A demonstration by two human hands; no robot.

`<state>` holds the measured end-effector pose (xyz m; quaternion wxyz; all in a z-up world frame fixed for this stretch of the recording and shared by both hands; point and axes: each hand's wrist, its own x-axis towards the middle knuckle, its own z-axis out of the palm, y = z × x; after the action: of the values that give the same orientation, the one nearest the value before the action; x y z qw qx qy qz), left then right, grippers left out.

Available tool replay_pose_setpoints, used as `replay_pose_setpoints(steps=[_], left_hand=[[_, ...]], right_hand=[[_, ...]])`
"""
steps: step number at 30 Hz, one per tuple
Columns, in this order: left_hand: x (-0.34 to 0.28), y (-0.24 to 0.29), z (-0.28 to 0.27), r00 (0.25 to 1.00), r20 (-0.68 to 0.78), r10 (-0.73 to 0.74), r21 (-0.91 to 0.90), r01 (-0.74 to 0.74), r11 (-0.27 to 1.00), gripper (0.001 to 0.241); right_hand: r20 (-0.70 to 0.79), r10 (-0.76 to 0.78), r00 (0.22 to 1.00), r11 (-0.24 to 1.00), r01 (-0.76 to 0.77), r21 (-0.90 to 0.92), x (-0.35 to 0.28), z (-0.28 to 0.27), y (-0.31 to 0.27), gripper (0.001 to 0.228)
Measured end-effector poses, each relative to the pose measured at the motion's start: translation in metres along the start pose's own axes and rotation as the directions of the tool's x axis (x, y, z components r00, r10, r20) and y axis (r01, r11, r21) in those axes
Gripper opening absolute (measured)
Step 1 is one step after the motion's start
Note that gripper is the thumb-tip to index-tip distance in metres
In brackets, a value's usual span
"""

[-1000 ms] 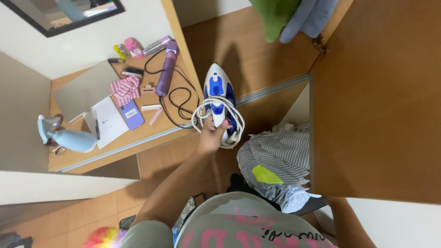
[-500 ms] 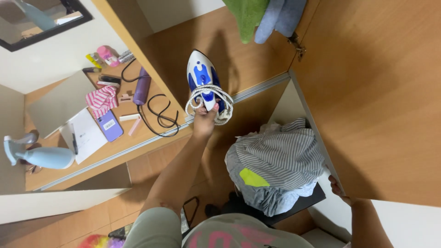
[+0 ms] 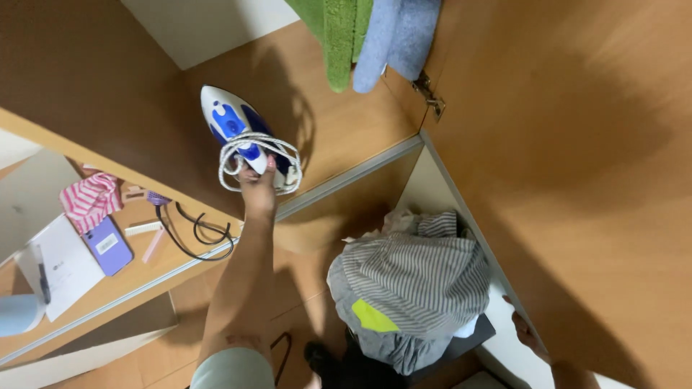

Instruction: The person tidies a cluttered room by moving clothes from a chair to a bed and organizing items on a desk. They use a duster to clean a chair and then coil the cords of an iron and a hair dryer before placing them in a cabinet.

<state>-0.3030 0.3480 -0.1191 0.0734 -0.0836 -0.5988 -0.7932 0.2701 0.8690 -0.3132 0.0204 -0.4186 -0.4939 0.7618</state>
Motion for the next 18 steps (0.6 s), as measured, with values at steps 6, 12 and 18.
replay_pose_setpoints(steps=[6, 12, 18], left_hand=[[0.064, -0.031, -0.026, 0.993, -0.113, 0.045, -0.072, -0.053, 0.996, 0.032], [0.123, -0.086, -0.050, 0.988, -0.081, 0.131, -0.001, -0.132, 0.991, 0.024], [0.196, -0.133, -0.077, 0.985, -0.173, -0.028, -0.127, 0.006, 0.992, 0.039]], right_hand=[[0.027, 0.023, 0.999, 0.999, -0.025, 0.042, 0.006, 0.034, 0.028, 0.038], [0.016, 0.056, 0.998, 0.998, -0.056, 0.004, -0.026, 0.037, -0.012, 0.040], [0.042, 0.057, 0.997, 0.998, -0.057, 0.002, -0.023, 0.048, -0.053, 0.042]])
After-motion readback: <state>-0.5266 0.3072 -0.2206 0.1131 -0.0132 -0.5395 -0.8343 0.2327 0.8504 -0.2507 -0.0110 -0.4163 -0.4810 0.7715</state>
